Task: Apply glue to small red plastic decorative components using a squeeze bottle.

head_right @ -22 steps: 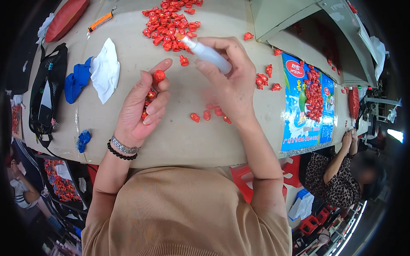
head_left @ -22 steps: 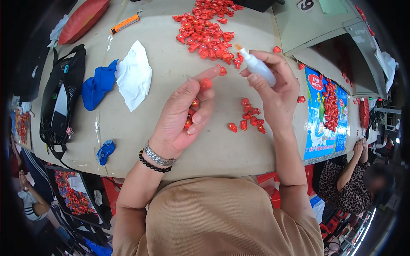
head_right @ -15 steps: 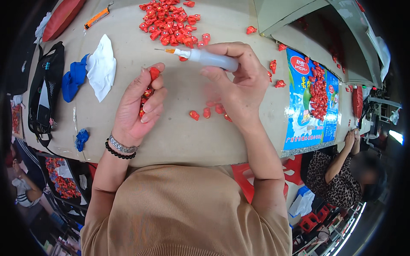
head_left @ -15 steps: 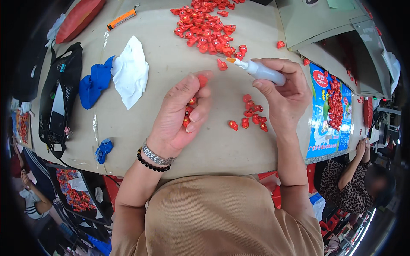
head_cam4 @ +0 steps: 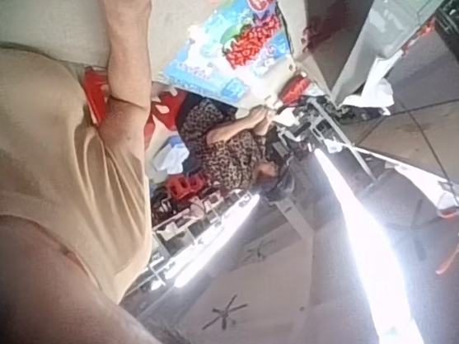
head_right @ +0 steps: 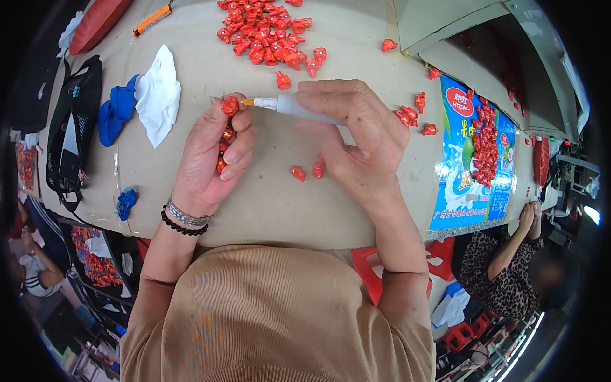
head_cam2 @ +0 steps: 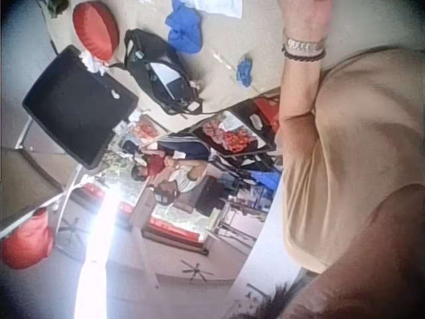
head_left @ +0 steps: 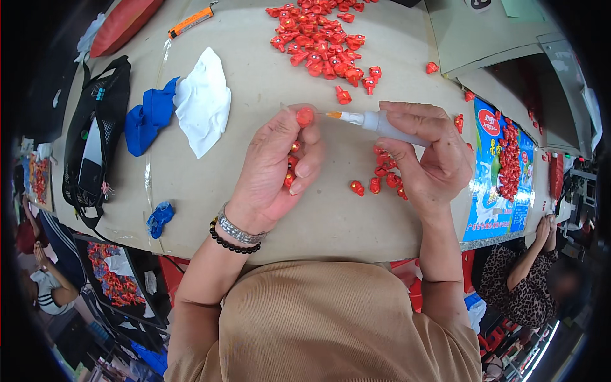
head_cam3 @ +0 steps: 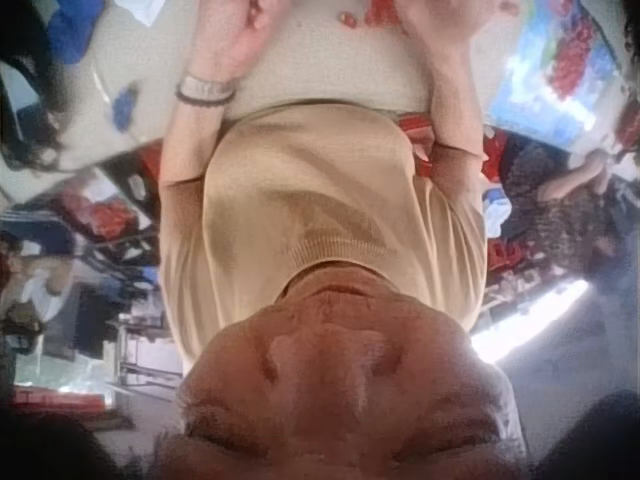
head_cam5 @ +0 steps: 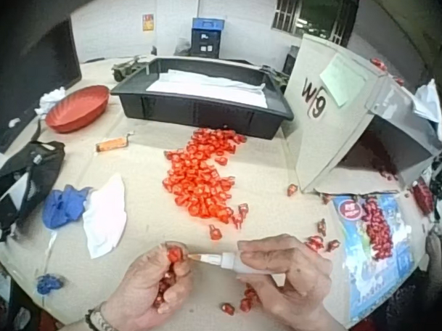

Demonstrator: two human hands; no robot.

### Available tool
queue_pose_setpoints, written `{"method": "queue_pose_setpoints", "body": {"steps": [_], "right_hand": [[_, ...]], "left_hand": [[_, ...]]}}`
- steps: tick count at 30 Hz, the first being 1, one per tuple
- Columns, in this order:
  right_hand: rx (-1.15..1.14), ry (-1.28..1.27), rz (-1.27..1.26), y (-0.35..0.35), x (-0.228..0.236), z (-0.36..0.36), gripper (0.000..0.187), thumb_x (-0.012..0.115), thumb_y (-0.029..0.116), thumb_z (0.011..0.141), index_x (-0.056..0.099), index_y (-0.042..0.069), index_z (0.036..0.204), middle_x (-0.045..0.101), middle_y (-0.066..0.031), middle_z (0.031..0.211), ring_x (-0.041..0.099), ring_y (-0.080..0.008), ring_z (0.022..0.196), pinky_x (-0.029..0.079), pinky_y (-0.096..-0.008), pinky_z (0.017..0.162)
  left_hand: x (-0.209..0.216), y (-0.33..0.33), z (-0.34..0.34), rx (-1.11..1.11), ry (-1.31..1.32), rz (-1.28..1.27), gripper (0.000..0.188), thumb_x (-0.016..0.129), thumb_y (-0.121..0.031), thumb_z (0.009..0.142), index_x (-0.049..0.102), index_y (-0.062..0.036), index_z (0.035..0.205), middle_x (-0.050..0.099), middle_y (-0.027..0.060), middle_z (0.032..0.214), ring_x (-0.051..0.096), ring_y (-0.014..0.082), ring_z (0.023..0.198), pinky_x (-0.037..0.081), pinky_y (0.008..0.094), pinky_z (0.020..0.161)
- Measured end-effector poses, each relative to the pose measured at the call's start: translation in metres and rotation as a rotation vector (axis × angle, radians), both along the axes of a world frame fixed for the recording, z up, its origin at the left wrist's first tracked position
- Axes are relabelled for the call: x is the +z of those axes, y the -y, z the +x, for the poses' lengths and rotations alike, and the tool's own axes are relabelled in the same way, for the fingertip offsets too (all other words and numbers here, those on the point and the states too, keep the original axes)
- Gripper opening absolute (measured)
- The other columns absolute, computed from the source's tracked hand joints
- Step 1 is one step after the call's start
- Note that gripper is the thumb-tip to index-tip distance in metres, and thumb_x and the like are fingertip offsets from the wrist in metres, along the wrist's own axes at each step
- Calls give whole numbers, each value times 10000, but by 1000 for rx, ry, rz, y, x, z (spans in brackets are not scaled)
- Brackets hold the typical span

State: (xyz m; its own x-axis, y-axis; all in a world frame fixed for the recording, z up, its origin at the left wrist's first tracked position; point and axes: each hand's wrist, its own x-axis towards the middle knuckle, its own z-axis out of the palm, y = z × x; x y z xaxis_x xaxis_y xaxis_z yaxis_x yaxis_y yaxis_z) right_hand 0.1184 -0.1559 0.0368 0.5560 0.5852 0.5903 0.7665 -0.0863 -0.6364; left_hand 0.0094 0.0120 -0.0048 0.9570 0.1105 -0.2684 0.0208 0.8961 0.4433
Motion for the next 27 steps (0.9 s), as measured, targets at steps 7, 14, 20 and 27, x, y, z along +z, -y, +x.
{"method": "queue_pose_setpoints", "body": {"steps": [7,14,20,27], "right_hand": [[-2,108,54,-7,-8,1,310,693,-138,567,654,-30,855,681,-144,869,671,-238,788,548,-286,638],[-10,140,21,-7,-8,-1,319,699,-125,547,656,-24,847,679,-139,871,667,-241,778,551,-299,636],[-20,150,1,-8,-7,-2,302,708,-112,554,652,-22,836,679,-135,864,666,-239,772,550,-295,628],[-29,169,-8,-8,-7,-1,295,718,-101,563,653,-21,839,679,-135,863,664,-237,763,546,-292,621]], "left_hand": [[-1,1,-1,-9,-19,53,313,415,-341,1010,535,-53,1038,520,17,820,424,82,500,304,203,357],[1,4,-1,3,-57,93,326,413,-351,1010,540,-51,1030,515,12,802,426,82,495,294,206,353],[3,4,-2,-11,-67,120,333,427,-354,1006,543,-42,1013,511,7,785,421,78,489,289,204,352],[4,5,-2,-9,-80,129,348,436,-361,1002,543,-30,996,509,3,762,418,78,480,288,203,351]]}}
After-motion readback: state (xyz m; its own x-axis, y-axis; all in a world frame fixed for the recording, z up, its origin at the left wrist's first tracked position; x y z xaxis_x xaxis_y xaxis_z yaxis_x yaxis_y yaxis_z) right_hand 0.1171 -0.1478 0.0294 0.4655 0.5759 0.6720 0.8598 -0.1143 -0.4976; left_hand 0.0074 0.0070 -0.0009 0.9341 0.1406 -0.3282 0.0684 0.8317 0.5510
